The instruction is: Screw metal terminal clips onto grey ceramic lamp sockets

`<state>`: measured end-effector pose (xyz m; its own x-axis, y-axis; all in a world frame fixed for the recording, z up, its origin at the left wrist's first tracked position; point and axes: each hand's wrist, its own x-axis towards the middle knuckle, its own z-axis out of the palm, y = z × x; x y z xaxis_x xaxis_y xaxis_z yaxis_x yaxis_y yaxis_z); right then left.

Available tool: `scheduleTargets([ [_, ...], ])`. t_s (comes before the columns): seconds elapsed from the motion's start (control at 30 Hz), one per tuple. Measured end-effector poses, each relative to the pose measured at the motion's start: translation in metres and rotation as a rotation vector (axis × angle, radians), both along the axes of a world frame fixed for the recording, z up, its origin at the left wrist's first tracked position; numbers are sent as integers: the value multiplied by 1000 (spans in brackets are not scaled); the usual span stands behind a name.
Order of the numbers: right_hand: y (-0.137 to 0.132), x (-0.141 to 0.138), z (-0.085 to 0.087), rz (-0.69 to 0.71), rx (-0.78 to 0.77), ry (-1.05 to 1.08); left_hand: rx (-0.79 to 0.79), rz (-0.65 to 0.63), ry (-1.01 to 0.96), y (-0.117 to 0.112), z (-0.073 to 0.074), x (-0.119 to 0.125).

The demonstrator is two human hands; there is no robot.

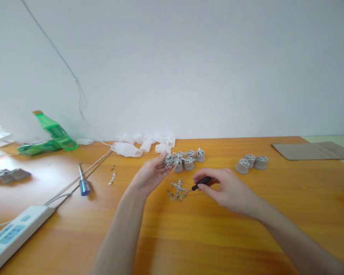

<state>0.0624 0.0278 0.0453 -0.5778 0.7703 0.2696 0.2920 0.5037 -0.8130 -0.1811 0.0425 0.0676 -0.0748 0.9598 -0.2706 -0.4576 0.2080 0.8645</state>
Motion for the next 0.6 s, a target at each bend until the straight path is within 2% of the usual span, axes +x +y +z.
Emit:
scheduleTargets([
  [0.2,0,0,-1,-2,51,-26,5,-29,15,0,1,4],
  [0.37,1,8,9,-52,95,22,-47,-52,-35,0,-4,11],
  [0.47,2,16,19,-120,122,109,-112,-90,-107,1,-10,16],
  [0.6,3,23,31,-196,87,327,-186,-142,-201,2,-14,26],
])
